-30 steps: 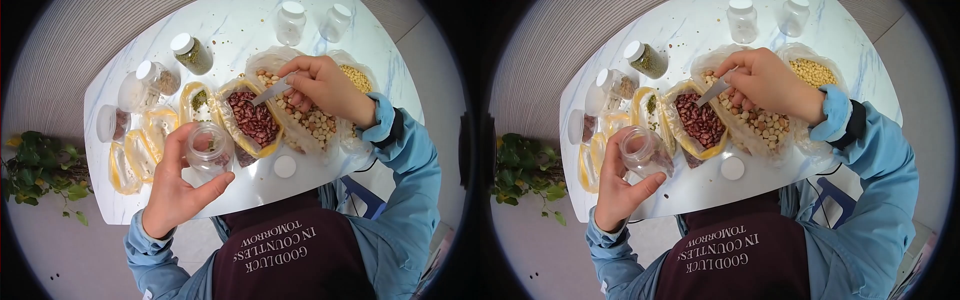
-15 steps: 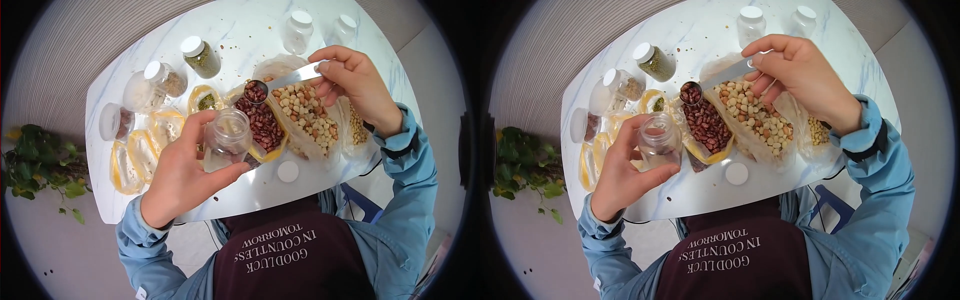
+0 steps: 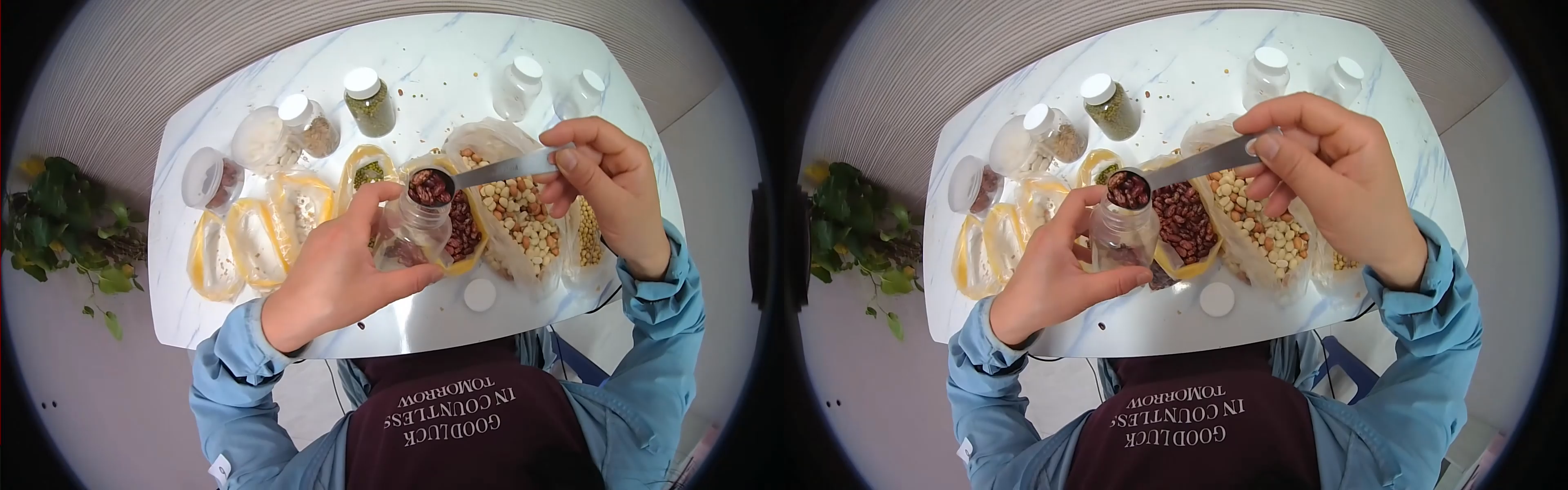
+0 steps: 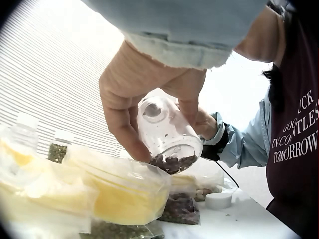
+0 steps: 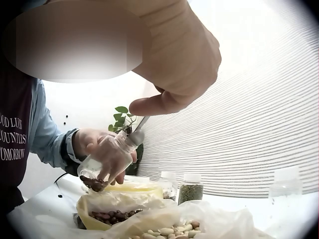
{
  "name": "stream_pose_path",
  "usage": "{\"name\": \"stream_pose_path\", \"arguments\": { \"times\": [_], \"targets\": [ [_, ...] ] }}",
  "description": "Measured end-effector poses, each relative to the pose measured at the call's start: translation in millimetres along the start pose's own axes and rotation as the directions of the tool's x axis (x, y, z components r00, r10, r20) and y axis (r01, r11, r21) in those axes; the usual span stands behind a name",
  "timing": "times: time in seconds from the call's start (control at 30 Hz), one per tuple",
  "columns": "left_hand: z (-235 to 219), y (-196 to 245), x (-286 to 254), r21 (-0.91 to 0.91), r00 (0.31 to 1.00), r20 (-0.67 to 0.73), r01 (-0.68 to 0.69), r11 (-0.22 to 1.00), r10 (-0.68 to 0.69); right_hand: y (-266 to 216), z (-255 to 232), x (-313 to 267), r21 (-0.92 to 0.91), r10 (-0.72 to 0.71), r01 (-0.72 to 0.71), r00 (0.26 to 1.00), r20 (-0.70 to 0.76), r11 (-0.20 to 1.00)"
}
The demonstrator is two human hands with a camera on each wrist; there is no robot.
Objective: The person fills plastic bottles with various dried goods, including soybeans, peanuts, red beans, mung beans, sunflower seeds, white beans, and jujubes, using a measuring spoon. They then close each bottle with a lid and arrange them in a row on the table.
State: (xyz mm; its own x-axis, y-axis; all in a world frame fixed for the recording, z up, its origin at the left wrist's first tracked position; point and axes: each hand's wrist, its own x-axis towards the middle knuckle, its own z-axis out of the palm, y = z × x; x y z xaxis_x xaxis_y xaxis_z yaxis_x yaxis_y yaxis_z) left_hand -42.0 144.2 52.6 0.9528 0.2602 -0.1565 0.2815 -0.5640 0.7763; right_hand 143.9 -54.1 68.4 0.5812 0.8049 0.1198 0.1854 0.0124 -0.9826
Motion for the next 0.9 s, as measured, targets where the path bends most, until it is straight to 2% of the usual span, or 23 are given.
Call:
{"name": "stream_pose_path", "arguments": {
  "times": [0.2,0.3,0.5,0.7,0.8,0.9],
  "targets": [
    [-2.1,2.0,-2.3,0.058,0.999,0.005,0.052,0.997,-0.053,0.4,3.9,-5.8,-0.046,-0.09,0.09,0.996,0.006,0.995],
    [-1.3,1.6,-3.1,0.01,0.999,-0.005,0.046,0.999,-0.046,0.5,3.6,-6.3,-0.015,-0.067,0.067,0.998,0.003,0.998],
    [-0.6,-1.2,-4.0,0.05,1.0,-0.02,0.011,0.999,-0.01,2.1,1.5,-6.2,0.031,-0.016,0.016,1.0,0.0,0.999],
    [-1.6,1.5,-5.7,0.067,0.999,-0.013,0.03,0.997,-0.029,0.3,1.9,-7.5,0.028,-0.045,0.045,0.999,-0.011,0.999],
    [-2.0,2.6,-5.5,0.06,0.999,0.002,0.039,0.997,-0.039,-1.9,-0.1,-6.7,0.016,-0.009,0.009,1.0,-0.018,1.0],
    [-0.5,0.4,-6.9,0.089,0.999,-0.024,0.023,0.996,-0.021,-2.1,-2.9,-4.7,0.08,0.024,-0.022,0.999,-0.024,0.997]
  ]
}}
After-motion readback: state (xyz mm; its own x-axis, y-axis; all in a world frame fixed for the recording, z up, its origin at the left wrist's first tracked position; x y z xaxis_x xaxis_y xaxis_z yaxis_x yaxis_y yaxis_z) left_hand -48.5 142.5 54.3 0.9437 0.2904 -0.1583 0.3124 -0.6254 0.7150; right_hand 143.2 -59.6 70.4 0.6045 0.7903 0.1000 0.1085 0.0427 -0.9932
